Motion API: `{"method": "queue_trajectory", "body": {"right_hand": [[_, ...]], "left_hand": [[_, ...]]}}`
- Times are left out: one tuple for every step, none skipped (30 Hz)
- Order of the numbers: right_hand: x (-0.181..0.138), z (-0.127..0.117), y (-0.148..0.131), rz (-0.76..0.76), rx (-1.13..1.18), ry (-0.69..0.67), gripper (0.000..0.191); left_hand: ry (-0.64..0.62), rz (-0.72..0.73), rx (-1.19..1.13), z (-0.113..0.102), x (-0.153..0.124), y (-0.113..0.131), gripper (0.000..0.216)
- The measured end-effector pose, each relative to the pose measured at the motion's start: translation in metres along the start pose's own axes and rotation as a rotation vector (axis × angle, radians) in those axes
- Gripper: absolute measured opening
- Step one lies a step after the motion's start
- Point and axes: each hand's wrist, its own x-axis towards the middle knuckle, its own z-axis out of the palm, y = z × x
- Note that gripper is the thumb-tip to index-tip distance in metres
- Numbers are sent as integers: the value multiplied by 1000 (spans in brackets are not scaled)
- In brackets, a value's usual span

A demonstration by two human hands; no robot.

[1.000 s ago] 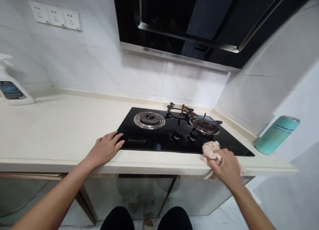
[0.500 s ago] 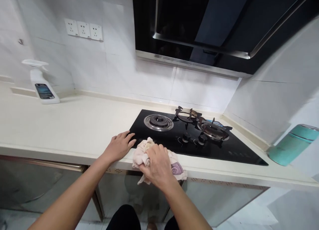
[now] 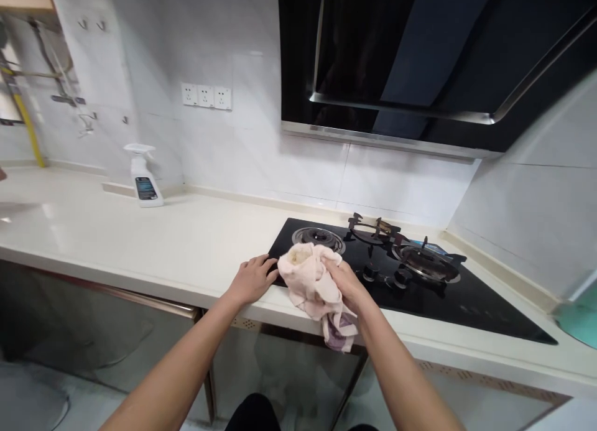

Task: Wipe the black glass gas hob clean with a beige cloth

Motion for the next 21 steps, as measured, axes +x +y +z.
{"method": "queue_trajectory", "body": {"right_hand": [[4,-10,8,-7,-62,36,35],[6,-21,15,-13,-111,74,30],[7,-32,21,-16,-142,108,28],[7,-42,24,-23,-173,136,28],[6,-50,24,-34,-201,159,31],[4,-54,22,-52,-219,177,34],[2,-53,17,-82,-241,179,37],[-1,-48,11,-116,-276,158,40],[-4,-38,4,-142,-330,108,42],[-7,-24,-3,-151,-402,25,45],[-9,-7,-10,-141,-497,-77,48],[-11,11,-14,-102,-594,-182,52],[-10,27,-18,-55,-691,-267,56],[-8,40,-19,-11,-767,-320,60],[-4,49,-19,21,-823,-351,62],[1,53,-17,39,-860,-360,63],[7,51,-15,50,-878,-354,64],[14,45,-11,61,-887,-342,63],[19,35,-8,76,-894,-323,63],[24,23,-4,95,-904,-298,64],[27,11,0,114,-920,-271,64]], "left_hand": [[7,0,-11,2,0,-1,51],[17,-2,-23,4,0,-2,51],[29,-4,-34,7,1,-3,51],[42,-3,-44,9,1,-5,51],[53,1,-50,12,2,-6,50],[62,6,-54,14,2,-8,50],[68,14,-55,15,2,-9,50],[70,21,-55,16,2,-9,50],[71,25,-54,17,1,-10,49],[71,28,-51,17,1,-10,49],[71,28,-47,16,1,-9,48],[69,25,-42,15,0,-9,48],[67,19,-37,13,0,-8,48],[61,14,-32,12,-1,-7,49],[51,9,-24,10,-1,-6,49],[40,3,-15,8,-1,-5,50],[31,-3,-4,6,-1,-4,51],[24,-11,7,5,-1,-3,51],[19,-18,14,3,-1,-2,52],[17,-24,14,3,0,-2,52],[16,-27,9,2,0,-2,52]]}}
